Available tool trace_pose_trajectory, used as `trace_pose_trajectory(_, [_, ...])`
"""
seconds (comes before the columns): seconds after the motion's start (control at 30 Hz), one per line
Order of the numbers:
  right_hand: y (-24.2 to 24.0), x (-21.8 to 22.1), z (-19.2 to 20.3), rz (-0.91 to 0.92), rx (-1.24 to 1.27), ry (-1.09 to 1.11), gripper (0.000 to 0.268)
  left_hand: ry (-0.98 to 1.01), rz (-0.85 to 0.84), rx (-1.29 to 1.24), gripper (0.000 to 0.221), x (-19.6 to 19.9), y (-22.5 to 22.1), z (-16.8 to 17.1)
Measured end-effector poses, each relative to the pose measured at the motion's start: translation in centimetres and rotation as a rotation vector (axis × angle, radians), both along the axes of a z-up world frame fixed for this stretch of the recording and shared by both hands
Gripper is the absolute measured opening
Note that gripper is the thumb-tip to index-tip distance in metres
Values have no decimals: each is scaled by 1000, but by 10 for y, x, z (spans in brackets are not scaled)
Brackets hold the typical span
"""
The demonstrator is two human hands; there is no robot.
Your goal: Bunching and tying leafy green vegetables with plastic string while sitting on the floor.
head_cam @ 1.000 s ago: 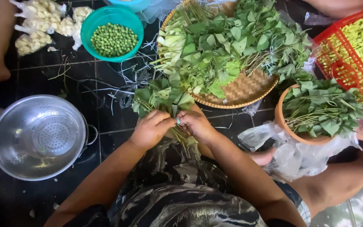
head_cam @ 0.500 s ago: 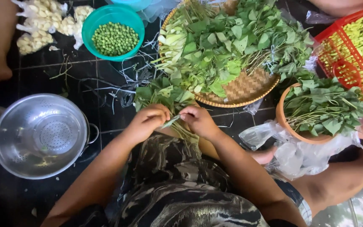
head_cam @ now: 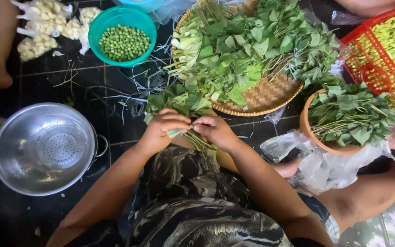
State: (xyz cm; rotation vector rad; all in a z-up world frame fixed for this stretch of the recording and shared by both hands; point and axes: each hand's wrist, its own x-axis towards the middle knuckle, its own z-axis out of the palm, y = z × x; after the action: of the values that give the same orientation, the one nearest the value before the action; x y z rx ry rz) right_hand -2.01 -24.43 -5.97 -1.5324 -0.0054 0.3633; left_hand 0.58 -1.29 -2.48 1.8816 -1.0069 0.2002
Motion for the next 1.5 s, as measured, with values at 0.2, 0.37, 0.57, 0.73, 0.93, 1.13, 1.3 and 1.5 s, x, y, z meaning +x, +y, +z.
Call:
trace_pose_trajectory(0.2, [-20, 8, -39, -56, -401, -328, 11, 458, -64, -416, 10, -19, -1, -17])
trace_pose_trajectory(0.37, [-10, -13, 9, -55, -450, -306, 13, 640, 144, -267, 3, -25, -5, -15])
trace_pose_trajectory(0.57, [-8, -15, 79, -20, -404, -406, 14, 442, 326, 299, 35, -22, -20, 4])
trace_pose_trajectory(0.73, [14, -2, 82, -43, -217, -277, 21, 450, 204, 157, 14, -25, -18, 11])
trace_pose_trajectory(0.93, [13, -3, 61, 27, -290, -399, 37, 746, 240, -86, 4, -21, -11, -3])
trace_pose_trajectory(1.13, [26, -19, 24, -150, -473, -344, 12, 725, 364, 89, 24, -23, -15, 6])
trace_pose_trajectory(1.3, [34, -26, 15, -294, -436, -480, 13, 695, 462, 384, 58, -34, -21, 29])
trace_pose_trajectory(1.5, [31, -23, 36, -206, -644, -962, 8, -83, 621, 432, 55, -45, -23, -14])
